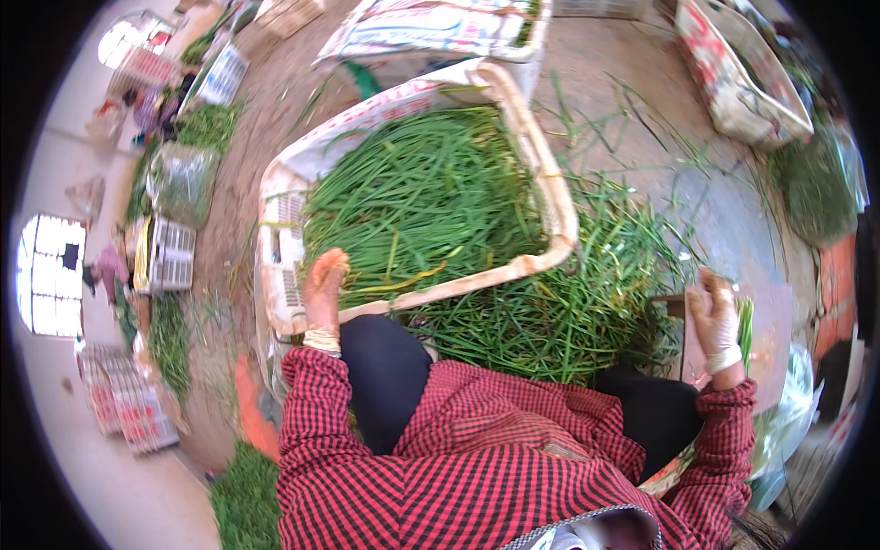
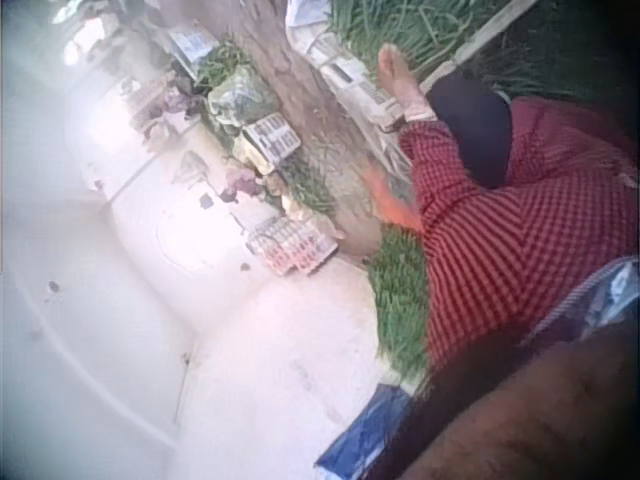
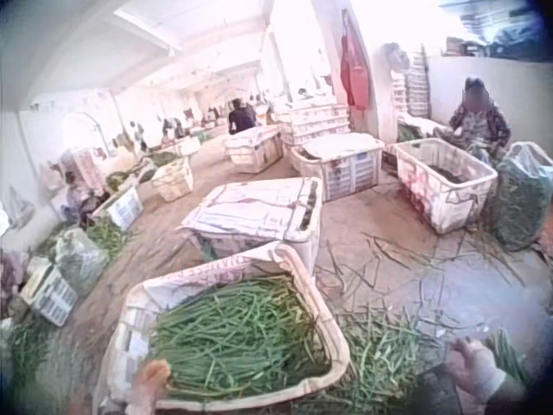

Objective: The person sorts through green onions by hand, removing damaged leaves, and then bundles them together by tying a red string around a large bunch.

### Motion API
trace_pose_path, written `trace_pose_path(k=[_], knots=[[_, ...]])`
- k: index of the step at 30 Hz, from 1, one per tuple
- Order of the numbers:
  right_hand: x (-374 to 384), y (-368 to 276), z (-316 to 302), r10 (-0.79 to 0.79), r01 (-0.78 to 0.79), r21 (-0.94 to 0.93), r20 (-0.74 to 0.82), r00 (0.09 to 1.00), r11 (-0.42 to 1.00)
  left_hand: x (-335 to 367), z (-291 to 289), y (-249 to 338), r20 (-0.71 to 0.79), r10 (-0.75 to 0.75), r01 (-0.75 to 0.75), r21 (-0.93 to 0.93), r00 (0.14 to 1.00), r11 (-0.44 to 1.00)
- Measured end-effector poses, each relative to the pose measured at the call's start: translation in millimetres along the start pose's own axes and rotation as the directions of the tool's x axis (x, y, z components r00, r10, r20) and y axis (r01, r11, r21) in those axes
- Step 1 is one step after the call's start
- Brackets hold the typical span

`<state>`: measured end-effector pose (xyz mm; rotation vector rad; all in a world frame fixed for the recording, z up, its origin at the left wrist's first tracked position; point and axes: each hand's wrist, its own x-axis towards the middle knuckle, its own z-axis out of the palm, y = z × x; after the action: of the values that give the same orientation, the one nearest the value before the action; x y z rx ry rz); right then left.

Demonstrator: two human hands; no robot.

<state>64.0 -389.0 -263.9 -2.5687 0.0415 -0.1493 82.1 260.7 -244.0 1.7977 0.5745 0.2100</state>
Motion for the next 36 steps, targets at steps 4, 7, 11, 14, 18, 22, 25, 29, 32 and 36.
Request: trace_pose_path(k=[4, 7, 11, 14, 18, 22, 25, 29, 32, 36], knots=[[56.8, -171.6, 85.0, -0.345, 0.346, 0.035, 0.214, 0.914, 0.938, 19.8, -111.7, -94.7, -0.267, 0.331, -0.07, 0.673, 0.905, 0.736], [100.9, -271.4, 156.4, -0.54, 0.529, 0.145, 0.386, 0.748, 0.836, 30.9, -162.6, -125.9, -0.429, 0.267, 0.119, 0.686, 0.863, 0.718], [134.6, -368.4, 270.4, -0.611, 0.7, 0.052, 0.535, 0.583, 0.713, 49.8, -164.0, -141.5, -0.479, -0.144, 0.383, 0.45, 0.866, 0.807], [171.3, -435.2, 343.4, -0.57, 0.711, 0.014, 0.609, 0.551, 0.703, 46.2, -148.1, -155.5, -0.578, 0.052, 0.228, 0.401, 0.814, 0.887], [222.0, -516.9, 439.9, -0.532, 0.787, -0.208, 0.635, 0.561, 0.581, 43.5, -142.7, -145.3, -0.584, 0.09, 0.166, 0.37, 0.807, 0.914], [244.1, -563.3, 532.3, -0.356, 0.731, -0.341, 0.703, 0.616, 0.591, 46.4, -140.8, -140.8, -0.565, 0.144, 0.109, 0.389, 0.812, 0.915], [256.1, -575.1, 559.1, -0.244, 0.678, -0.451, 0.698, 0.673, 0.581, 47.4, -148.2, -146.8, -0.556, 0.16, 0.059, 0.355, 0.815, 0.933], [293.3, -567.8, 556.6, -0.292, 0.694, -0.348, 0.722, 0.627, 0.631, 44.7, -153.8, -152.8, -0.556, 0.237, -0.02, 0.368, 0.796, 0.93], [288.9, -574.7, 558.0, -0.221, 0.712, -0.382, 0.772, 0.596, 0.589, 48.4, -152.2, -152.2, -0.556, 0.234, -0.021, 0.362, 0.797, 0.932], [290.5, -585.5, 552.4, -0.067, 0.689, -0.369, 0.853, 0.518, 0.624, 50.5, -149.9, -152.1, -0.551, 0.25, -0.044, 0.359, 0.796, 0.932]])
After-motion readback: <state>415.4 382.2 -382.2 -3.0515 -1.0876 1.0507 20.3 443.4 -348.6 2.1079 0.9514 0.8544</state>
